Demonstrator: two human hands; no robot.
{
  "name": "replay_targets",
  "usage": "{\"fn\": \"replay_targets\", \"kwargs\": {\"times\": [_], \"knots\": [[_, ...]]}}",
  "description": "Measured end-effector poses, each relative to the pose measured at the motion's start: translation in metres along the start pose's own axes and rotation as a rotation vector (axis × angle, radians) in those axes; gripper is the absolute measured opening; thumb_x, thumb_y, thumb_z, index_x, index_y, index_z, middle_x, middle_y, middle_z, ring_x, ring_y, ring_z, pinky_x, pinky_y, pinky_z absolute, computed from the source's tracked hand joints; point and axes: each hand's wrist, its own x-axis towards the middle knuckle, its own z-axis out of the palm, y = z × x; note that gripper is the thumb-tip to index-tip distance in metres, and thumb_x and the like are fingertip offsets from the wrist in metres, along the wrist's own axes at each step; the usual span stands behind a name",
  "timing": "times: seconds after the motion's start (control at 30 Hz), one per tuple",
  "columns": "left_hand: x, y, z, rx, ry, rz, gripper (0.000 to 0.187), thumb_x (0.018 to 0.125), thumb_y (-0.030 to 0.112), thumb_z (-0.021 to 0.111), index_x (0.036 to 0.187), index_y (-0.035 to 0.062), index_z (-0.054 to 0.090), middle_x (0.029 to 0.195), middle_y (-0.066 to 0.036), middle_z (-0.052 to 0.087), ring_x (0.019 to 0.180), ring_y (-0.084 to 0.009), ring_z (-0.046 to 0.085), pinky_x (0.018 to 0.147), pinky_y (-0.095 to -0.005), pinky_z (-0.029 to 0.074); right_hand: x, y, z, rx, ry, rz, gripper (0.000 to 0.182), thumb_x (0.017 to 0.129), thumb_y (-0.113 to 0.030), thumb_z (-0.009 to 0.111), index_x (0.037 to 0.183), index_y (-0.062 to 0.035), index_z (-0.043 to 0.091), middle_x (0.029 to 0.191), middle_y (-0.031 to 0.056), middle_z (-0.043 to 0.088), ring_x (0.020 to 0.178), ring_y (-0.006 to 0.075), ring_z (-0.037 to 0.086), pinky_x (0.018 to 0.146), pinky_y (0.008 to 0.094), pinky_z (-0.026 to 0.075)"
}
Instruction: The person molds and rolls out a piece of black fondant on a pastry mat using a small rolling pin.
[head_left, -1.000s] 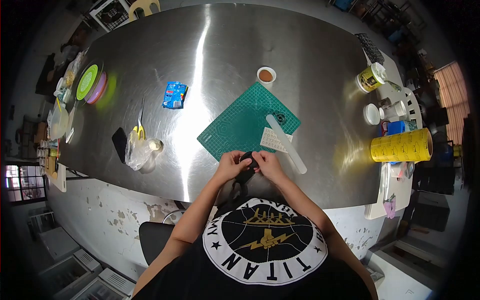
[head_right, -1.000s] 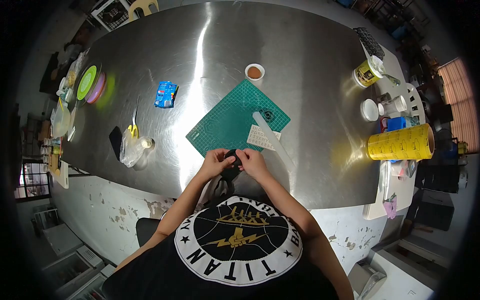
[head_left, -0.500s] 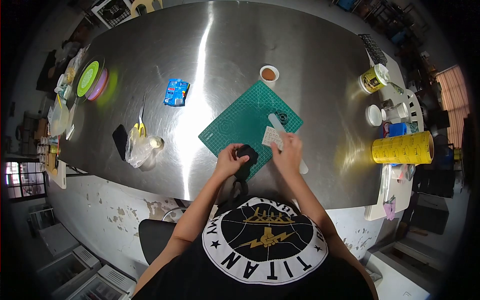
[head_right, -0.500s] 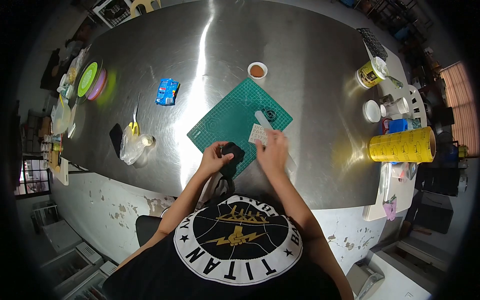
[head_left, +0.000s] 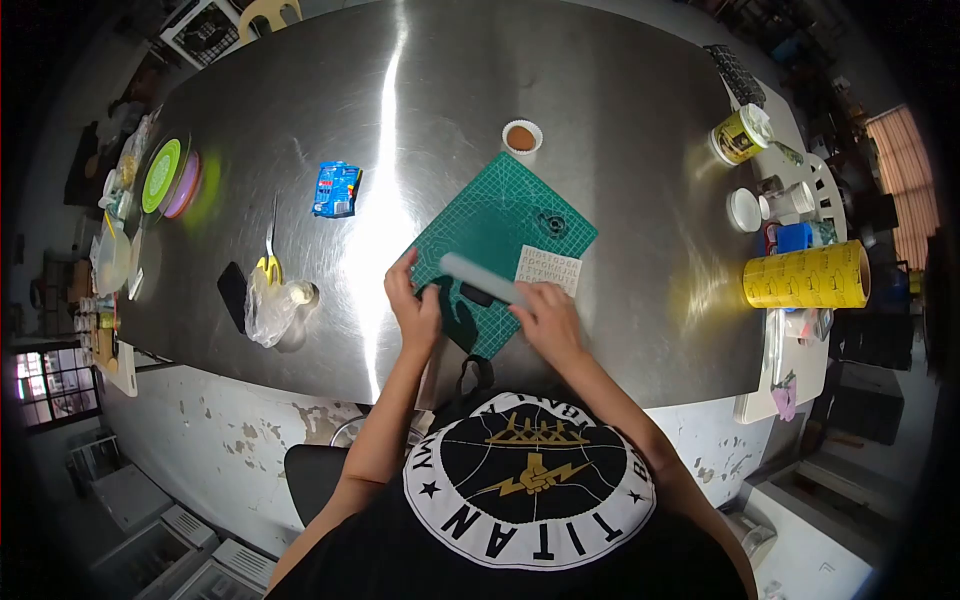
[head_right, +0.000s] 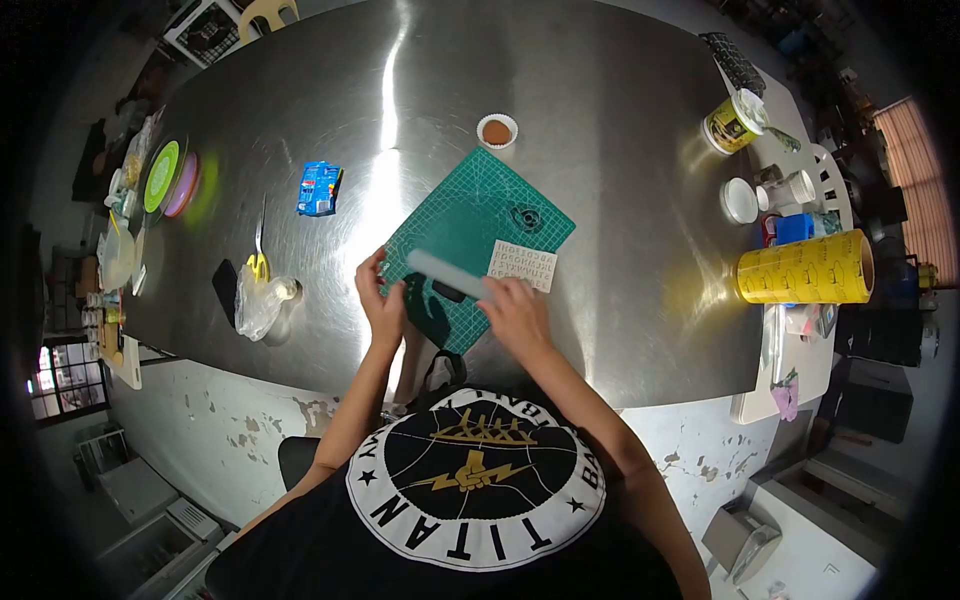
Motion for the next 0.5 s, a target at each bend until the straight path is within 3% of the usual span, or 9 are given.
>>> {"fn": "replay_targets", "kwargs": {"times": [0.1,0.17,0.2,0.27,0.3,0.33,0.37,0.5], "knots": [[0.022,0.003,0.004,0.136,0.048,0.13,0.04,0.076,0.005,0.051,0.116,0.0031,0.05,0.114,-0.015,0.049,0.107,-0.0299,0.042,0.095,-0.0407,0.029,0.004,-0.012,0.017,-0.027,-0.077,-0.146,0.037,0.076,-0.021,0.066,0.109,-0.0053,0.06,0.098,0.0106,0.057,0.09,0.029,0.054,0.077,0.0362,0.044],[0.036,0.003,0.015,0.478,-0.038,0.268,0.041,0.077,0.007,0.052,0.117,0.0022,0.048,0.119,-0.014,0.048,0.115,-0.0321,0.038,0.099,-0.0467,0.026,0.006,-0.014,0.026,-0.046,-0.201,-0.122,0.042,0.078,-0.024,0.064,0.116,-0.0062,0.056,0.106,0.0133,0.054,0.093,0.0291,0.051,0.081,0.039,0.041],[0.039,-0.002,0.021,0.563,-0.163,0.227,0.048,0.076,0.008,0.053,0.123,0.0015,0.043,0.128,-0.015,0.042,0.126,-0.0362,0.029,0.102,-0.0555,0.019,0.007,-0.017,0.026,-0.041,-0.211,-0.117,0.042,0.078,-0.024,0.064,0.116,-0.0062,0.056,0.106,0.0133,0.054,0.093,0.0291,0.051,0.081,0.039,0.041],[0.034,-0.011,0.024,0.619,-0.223,0.181,0.052,0.075,0.007,0.052,0.126,0.0027,0.041,0.131,-0.016,0.039,0.129,-0.0375,0.025,0.102,-0.0579,0.016,0.008,-0.023,0.022,-0.135,-0.161,-0.099,0.049,0.083,-0.03,0.056,0.126,-0.0059,0.048,0.124,0.0205,0.044,0.11,0.0338,0.044,0.092,0.0464,0.033],[0.032,-0.016,0.027,0.668,-0.276,0.146,0.057,0.074,0.007,0.051,0.129,0.0038,0.039,0.135,-0.017,0.036,0.131,-0.0388,0.021,0.102,-0.0603,0.014,0.01,-0.024,0.025,-0.133,-0.17,-0.092,0.049,0.083,-0.03,0.056,0.126,-0.0059,0.048,0.124,0.0205,0.044,0.11,0.0338,0.044,0.092,0.0464,0.033],[0.029,-0.023,0.026,0.665,-0.318,0.108,0.065,0.072,0.006,0.051,0.134,0.0016,0.032,0.14,-0.018,0.03,0.133,-0.0403,0.017,0.1,-0.0655,0.011,0.011,-0.026,0.029,-0.213,-0.197,-0.078,0.052,0.086,-0.033,0.051,0.129,-0.0053,0.044,0.132,0.023,0.035,0.118,0.0363,0.037,0.096,0.0501,0.027],[0.024,-0.029,0.027,0.67,-0.33,0.094,0.065,0.072,0.006,0.051,0.134,0.0016,0.032,0.14,-0.018,0.03,0.133,-0.0403,0.017,0.1,-0.0655,0.011,0.012,-0.027,0.032,-0.289,-0.228,-0.064,0.054,0.088,-0.036,0.045,0.132,-0.0046,0.04,0.139,0.0255,0.027,0.126,0.0388,0.029,0.101,0.0538,0.02],[0.034,-0.021,0.027,0.78,-0.386,0.057,0.068,0.074,0.007,0.05,0.137,0.0001,0.025,0.142,-0.022,0.024,0.132,-0.0413,0.018,0.099,-0.066,0.011,0.018,-0.027,0.04,-0.29,-0.345,0.062,0.055,0.09,-0.037,0.039,0.133,-0.0031,0.037,0.143,0.0255,0.019,0.132,0.0392,0.019,0.104,0.0562,0.012]]}}
